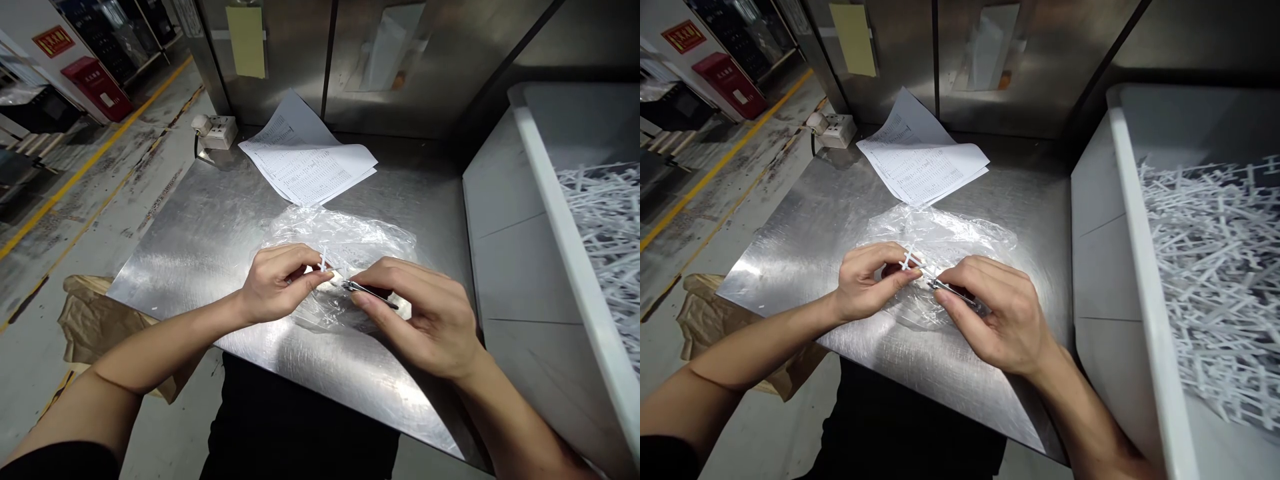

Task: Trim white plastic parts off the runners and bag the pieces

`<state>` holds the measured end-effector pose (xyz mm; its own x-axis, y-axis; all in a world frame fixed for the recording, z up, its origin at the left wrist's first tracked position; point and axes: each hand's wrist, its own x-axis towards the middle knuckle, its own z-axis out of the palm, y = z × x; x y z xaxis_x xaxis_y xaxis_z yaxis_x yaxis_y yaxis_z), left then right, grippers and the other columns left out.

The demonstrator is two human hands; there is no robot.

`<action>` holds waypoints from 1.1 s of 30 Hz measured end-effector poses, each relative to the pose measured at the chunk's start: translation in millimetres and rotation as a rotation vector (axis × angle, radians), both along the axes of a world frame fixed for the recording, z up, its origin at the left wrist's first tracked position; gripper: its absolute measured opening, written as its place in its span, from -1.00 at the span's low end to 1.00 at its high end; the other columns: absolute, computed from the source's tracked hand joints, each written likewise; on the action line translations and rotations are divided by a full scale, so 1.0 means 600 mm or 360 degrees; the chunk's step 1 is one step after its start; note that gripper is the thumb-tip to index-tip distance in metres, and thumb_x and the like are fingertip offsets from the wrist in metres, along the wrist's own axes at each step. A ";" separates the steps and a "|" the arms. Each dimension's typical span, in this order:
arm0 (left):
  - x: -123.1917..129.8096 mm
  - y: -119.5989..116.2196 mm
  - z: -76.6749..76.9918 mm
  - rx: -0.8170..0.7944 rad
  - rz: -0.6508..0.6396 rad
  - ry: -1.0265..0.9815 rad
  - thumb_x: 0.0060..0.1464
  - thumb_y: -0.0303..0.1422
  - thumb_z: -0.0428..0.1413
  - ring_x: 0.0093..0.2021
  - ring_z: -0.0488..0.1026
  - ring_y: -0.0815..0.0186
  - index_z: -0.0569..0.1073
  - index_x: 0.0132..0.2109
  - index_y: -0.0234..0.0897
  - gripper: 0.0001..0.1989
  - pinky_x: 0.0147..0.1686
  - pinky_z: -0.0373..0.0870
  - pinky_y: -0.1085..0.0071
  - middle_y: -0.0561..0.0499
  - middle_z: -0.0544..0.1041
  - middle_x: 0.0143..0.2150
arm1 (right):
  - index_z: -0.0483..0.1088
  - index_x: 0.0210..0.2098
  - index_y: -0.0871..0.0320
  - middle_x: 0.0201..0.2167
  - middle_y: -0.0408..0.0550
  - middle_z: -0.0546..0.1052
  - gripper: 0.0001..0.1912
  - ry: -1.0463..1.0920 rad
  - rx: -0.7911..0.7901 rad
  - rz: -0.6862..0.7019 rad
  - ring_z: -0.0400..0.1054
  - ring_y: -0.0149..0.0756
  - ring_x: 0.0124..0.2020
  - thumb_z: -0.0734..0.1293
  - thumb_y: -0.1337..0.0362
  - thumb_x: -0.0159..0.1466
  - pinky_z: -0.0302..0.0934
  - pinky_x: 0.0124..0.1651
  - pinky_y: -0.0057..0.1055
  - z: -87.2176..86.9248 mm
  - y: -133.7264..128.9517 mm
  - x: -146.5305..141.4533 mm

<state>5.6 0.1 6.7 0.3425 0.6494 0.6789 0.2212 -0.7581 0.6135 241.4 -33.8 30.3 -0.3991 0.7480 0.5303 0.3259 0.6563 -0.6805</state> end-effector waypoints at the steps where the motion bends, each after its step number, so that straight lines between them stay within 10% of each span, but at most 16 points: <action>1: 0.000 -0.001 0.000 -0.0006 0.0006 0.0004 0.31 -0.41 0.34 -0.46 0.46 0.47 0.59 -0.17 -0.30 -0.91 -0.42 0.40 0.52 0.05 0.64 -0.37 | 0.56 -0.11 0.11 -0.35 -0.09 0.61 -0.89 -0.0006 -0.0006 -0.0005 0.48 -0.27 -0.36 0.42 0.42 0.42 0.32 -0.27 -0.28 -0.001 0.000 0.001; 19: 0.001 0.007 -0.024 -0.0346 0.0151 0.0428 0.30 -0.44 0.30 -0.47 0.38 0.51 0.61 -0.23 -0.28 -0.92 -0.40 0.26 0.52 0.16 0.55 -0.43 | 0.55 -0.36 0.13 -0.49 -0.16 0.48 -0.68 0.0114 -0.1090 -0.0256 0.29 -0.34 -0.44 0.42 0.04 0.40 0.08 -0.39 -0.35 -0.042 0.017 -0.012; 33: 0.002 0.007 -0.013 -0.0021 0.0068 0.0229 0.38 -0.39 0.27 -0.46 0.44 0.46 0.60 -0.19 -0.31 -0.89 -0.41 0.35 0.47 0.05 0.63 -0.37 | 0.54 -0.25 0.07 -0.38 -0.17 0.58 -0.90 0.0276 -0.0474 -0.0458 0.40 -0.34 -0.39 0.41 0.27 0.43 0.25 -0.31 -0.37 -0.025 0.004 -0.009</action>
<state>6.6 4.2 -1.0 0.4072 0.6741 0.6162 0.3396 -0.7381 0.5830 236.2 -31.6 15.6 -0.0765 0.9457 0.3159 0.3309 0.3229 -0.8867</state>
